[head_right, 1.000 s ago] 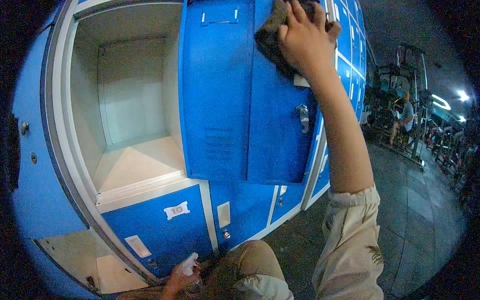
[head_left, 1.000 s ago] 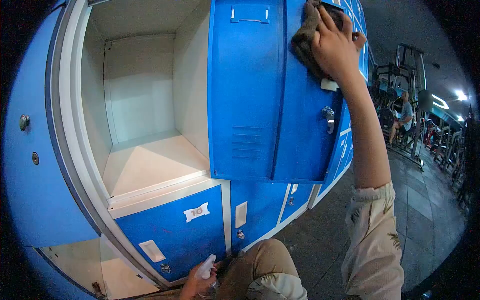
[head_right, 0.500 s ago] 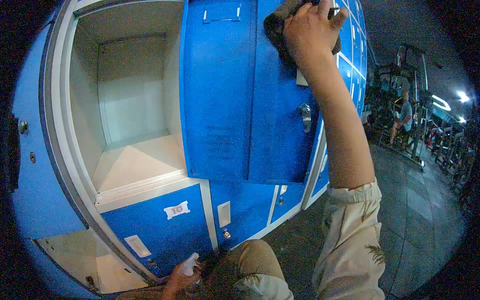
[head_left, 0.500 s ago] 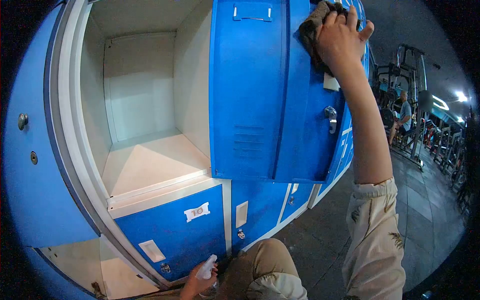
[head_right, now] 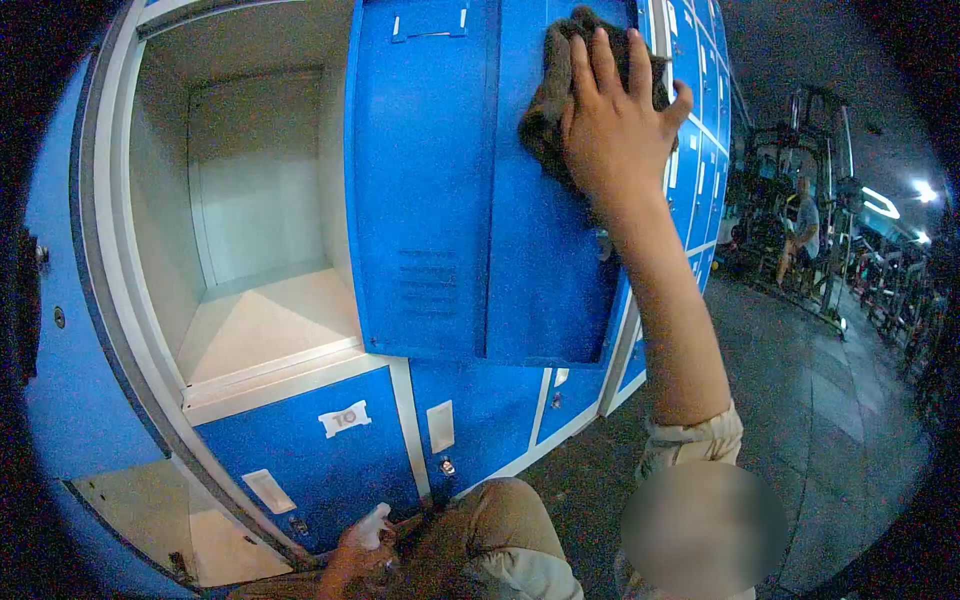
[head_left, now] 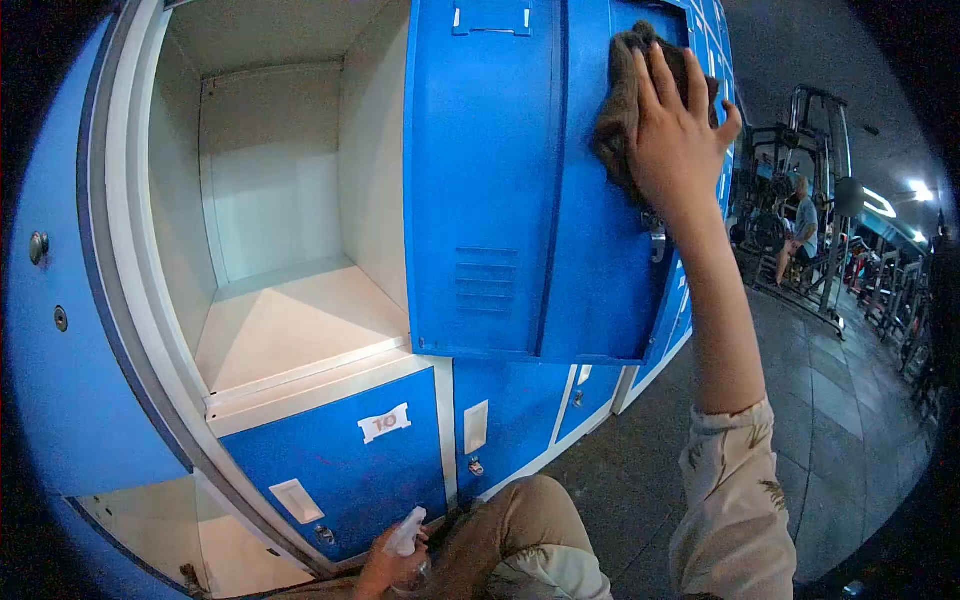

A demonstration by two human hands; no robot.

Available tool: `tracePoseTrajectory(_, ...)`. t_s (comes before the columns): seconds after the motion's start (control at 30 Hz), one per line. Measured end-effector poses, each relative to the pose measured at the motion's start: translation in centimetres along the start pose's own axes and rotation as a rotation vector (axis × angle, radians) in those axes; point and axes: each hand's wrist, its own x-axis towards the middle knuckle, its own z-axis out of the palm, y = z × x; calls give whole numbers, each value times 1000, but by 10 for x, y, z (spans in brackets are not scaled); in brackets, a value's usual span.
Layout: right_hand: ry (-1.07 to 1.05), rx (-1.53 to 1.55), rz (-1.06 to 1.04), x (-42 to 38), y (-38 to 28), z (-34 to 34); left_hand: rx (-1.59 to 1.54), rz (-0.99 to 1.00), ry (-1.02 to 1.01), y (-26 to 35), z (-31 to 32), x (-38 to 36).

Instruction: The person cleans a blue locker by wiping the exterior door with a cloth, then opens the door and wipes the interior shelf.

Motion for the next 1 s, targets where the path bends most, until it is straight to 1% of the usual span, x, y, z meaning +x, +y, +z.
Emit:
tracePoseTrajectory(0.03,67,55,-17,7,1,7,-14,15,8,8,2,0)
tracePoseTrajectory(0.07,66,28,-36,15,3,10,74,62,-4,18,4,-4)
tracePoseTrajectory(0.1,41,65,-28,26,4,14,162,108,-16,27,6,-6)
tracePoseTrajectory(0.17,-10,137,-12,46,3,16,199,151,-38,4,-3,0)
tracePoseTrajectory(0.2,-100,191,-12,52,2,-3,217,175,-49,4,-4,2)
tracePoseTrajectory(0.3,-68,214,-46,53,6,7,241,-50,31,13,1,-2)
tracePoseTrajectory(0.4,-25,136,-47,51,5,8,415,115,-12,25,3,-2)
tracePoseTrajectory(0.47,-10,157,-58,43,4,4,120,-150,73,12,2,-1)
tracePoseTrajectory(0.53,12,161,-71,31,2,-3,112,-153,80,20,4,-2)
tracePoseTrajectory(0.6,-62,80,-96,10,1,-6,392,104,4,36,8,-5)
tracePoseTrajectory(0.63,-100,38,-109,-1,1,-7,305,-31,1,18,0,-1)
tracePoseTrajectory(0.67,-80,44,-112,-10,-2,-12,216,-167,-5,-17,-14,7)
tracePoseTrajectory(0.7,-78,43,-125,-19,-4,-16,183,-180,-5,-20,-13,7)
tracePoseTrajectory(0.73,-76,43,-138,-27,-6,-19,151,-192,-4,-9,-8,7)
tracePoseTrajectory(0.77,-75,45,-151,-34,-9,-21,175,-80,6,3,-1,-2)
tracePoseTrajectory(0.8,79,64,-182,-37,-13,-22,199,30,16,23,7,-8)
tracePoseTrajectory(0.9,-50,-66,-208,-46,-25,-44,267,-90,-2,44,9,-11)
tracePoseTrajectory(1.0,-172,-135,-257,-67,-39,-60,350,99,7,47,12,-11)
